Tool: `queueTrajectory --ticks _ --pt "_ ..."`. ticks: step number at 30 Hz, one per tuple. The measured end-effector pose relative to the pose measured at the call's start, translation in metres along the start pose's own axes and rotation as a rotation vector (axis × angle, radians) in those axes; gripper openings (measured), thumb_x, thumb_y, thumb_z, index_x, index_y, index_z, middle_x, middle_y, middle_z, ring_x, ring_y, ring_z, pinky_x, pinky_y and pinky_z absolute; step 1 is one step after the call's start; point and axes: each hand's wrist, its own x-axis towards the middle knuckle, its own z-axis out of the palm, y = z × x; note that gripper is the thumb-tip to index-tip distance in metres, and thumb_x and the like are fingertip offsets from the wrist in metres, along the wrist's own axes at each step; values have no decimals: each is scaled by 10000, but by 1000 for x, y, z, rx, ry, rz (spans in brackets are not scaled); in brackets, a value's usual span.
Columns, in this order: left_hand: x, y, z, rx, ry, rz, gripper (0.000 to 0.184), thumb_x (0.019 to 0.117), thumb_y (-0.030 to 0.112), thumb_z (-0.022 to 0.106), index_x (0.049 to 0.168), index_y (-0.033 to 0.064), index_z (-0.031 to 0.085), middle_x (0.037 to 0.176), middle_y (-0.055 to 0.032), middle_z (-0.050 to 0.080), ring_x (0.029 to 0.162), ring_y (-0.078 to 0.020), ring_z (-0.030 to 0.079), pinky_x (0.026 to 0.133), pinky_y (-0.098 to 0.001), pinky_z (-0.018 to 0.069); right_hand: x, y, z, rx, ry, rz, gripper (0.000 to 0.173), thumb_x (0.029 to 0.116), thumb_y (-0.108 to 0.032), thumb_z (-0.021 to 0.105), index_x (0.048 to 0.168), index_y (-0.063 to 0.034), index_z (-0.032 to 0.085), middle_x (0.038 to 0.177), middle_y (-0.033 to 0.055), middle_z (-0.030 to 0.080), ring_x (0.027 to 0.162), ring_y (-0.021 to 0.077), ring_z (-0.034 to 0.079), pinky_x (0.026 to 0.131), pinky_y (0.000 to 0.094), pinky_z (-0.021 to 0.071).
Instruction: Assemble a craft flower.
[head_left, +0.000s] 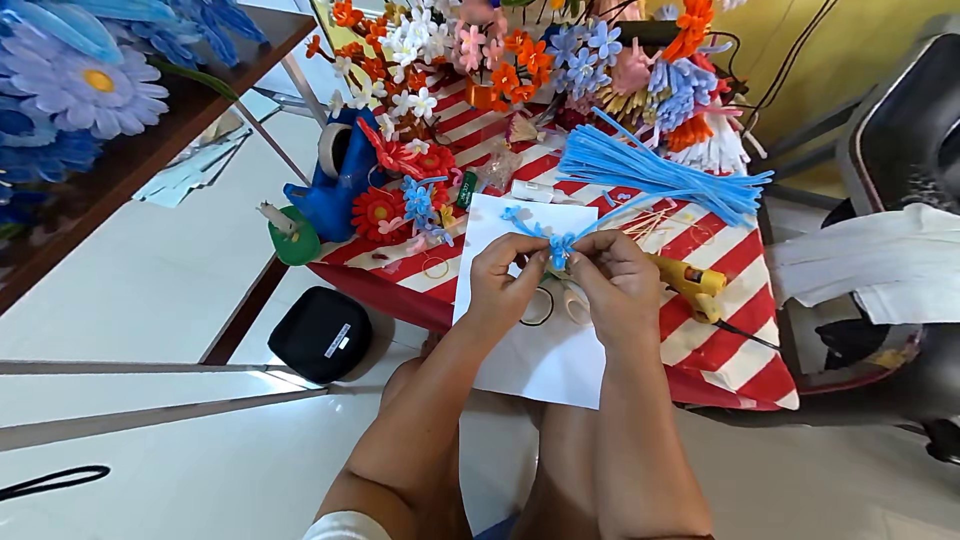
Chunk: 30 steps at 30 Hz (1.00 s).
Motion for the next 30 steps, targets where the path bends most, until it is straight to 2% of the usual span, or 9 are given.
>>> queueTrajectory --ticks 5,8,14,17,21,25,27,30 --pt "0 0 1 -50 -24 -34 122 951 -16 620 1048 -33 692 960 -44 695 816 -53 668 755 -248 593 1 1 0 14 15 -16 121 865 5 632 959 -70 639 821 -55 651 704 1 626 668 173 556" --pt "0 2 1 -118 -34 -40 137 959 -7 625 1075 -9 697 986 -15 685 834 -39 660 770 -243 593 -1 0 1 61 5 -36 163 851 49 650 963 -69 642 861 -47 664 750 11 645 709 195 581" --pt "0 3 -1 -176 -46 83 233 946 64 695 1177 92 695 1092 26 694 960 -40 674 847 -256 594 -2 1 -1 50 -11 -178 179 818 62 682 916 -87 695 999 -23 670 873 40 662 752 210 599" --pt "0 1 0 -132 -36 142 364 932 146 744 1263 205 604 1111 67 682 999 -35 662 883 -245 569 -2 1 -2 34 -14 -244 156 819 56 696 888 -84 702 1000 -12 668 898 53 663 748 210 601" --pt "-1 2 -2 -170 -73 136 332 950 146 697 1258 227 603 1144 86 658 1040 -25 643 902 -239 561 -1 2 -1 9 -8 -291 135 833 45 696 871 -85 698 1000 -11 665 912 48 659 751 194 593" --pt "0 2 -3 -167 -78 109 233 946 146 704 1167 173 633 1125 78 652 1026 -10 637 870 -221 564 -1 5 -2 15 -24 -315 124 838 38 702 872 -82 703 1031 -4 664 924 51 658 760 196 593" --pt "0 2 -2 -161 -67 100 194 936 110 698 1118 152 644 1109 64 654 1013 -16 641 852 -225 572 -1 6 -2 19 -31 -313 120 841 37 704 873 -79 706 1045 -1 664 926 52 657 763 198 594" --pt "0 4 -2 -179 -62 77 221 919 39 690 1109 144 650 1117 51 660 994 -25 656 848 -241 587 -1 6 -2 5 -41 -312 118 837 35 712 883 -74 708 1058 1 659 955 55 659 785 207 601"
